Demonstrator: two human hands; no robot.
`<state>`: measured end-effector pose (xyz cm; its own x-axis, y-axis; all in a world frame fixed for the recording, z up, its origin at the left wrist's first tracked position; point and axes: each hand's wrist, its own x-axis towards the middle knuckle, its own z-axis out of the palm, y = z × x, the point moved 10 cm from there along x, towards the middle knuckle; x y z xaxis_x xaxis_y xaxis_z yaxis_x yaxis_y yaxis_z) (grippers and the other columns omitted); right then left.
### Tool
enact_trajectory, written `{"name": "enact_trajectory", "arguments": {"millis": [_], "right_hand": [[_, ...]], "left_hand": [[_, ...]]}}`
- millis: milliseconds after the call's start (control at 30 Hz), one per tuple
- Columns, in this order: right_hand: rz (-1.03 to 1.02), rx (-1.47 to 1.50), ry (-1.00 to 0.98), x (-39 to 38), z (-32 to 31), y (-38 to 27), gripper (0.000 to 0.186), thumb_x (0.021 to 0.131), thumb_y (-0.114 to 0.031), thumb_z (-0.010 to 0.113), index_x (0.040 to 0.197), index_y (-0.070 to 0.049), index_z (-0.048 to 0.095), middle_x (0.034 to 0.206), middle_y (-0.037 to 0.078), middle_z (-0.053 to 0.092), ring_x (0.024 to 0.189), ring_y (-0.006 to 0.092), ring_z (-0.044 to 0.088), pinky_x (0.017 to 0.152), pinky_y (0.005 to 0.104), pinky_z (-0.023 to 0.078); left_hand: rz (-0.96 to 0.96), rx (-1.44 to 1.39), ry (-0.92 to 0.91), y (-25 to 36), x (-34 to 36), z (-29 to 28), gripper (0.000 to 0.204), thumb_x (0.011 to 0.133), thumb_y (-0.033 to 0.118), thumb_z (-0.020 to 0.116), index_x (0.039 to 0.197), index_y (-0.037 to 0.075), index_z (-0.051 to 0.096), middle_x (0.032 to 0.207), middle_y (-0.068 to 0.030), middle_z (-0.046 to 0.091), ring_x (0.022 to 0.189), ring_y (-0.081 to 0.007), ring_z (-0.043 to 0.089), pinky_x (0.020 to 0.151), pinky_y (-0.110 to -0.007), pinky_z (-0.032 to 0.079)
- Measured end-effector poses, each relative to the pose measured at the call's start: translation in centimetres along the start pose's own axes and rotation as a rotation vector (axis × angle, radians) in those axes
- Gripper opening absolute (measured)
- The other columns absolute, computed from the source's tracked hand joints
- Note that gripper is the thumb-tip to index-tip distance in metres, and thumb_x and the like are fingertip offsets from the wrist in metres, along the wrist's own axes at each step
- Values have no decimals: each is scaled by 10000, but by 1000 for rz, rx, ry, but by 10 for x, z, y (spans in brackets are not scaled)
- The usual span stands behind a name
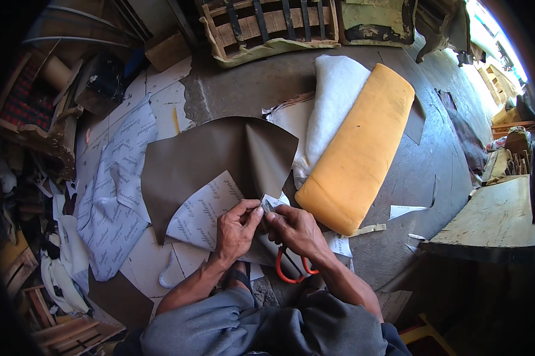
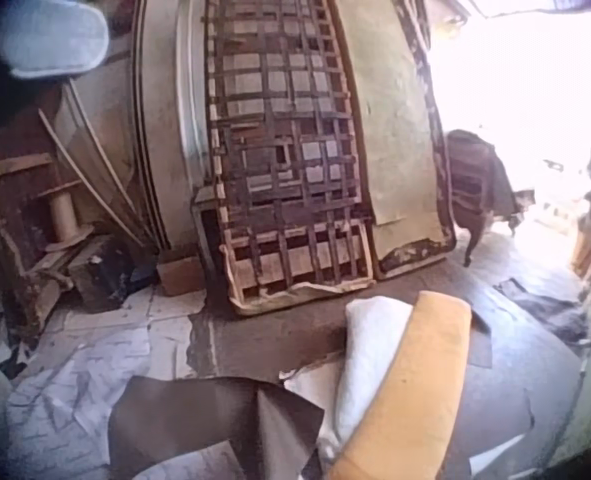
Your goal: The person cuts out pieces of fabric and paper template material using shears, and then stitches the fabric together using a sewing machine.
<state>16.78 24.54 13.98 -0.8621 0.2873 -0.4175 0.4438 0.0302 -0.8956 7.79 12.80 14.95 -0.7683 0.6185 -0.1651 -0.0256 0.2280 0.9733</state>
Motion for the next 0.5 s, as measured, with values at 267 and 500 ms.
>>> {"name": "enact_trajectory", "arguments": {"millis": [267,500], "right_hand": [[11,119,25,-4,4,9,386,1036,-347,554,1007,13,690,732,90,714,682,164,678,661,348,521],[-73,-149,40,-2,6,-2,354,1012,-357,578,1047,-25,696,725,192,685,725,373,706,681,465,520]], "left_hand": [[29,71,-41,6,-5,3,170,1024,154,636,1089,3,678,792,-20,693,715,-60,625,658,-231,506],[54,82,72,-2,-3,-13,183,1018,183,634,1057,12,688,721,-22,664,651,-65,602,597,-260,501]]}}
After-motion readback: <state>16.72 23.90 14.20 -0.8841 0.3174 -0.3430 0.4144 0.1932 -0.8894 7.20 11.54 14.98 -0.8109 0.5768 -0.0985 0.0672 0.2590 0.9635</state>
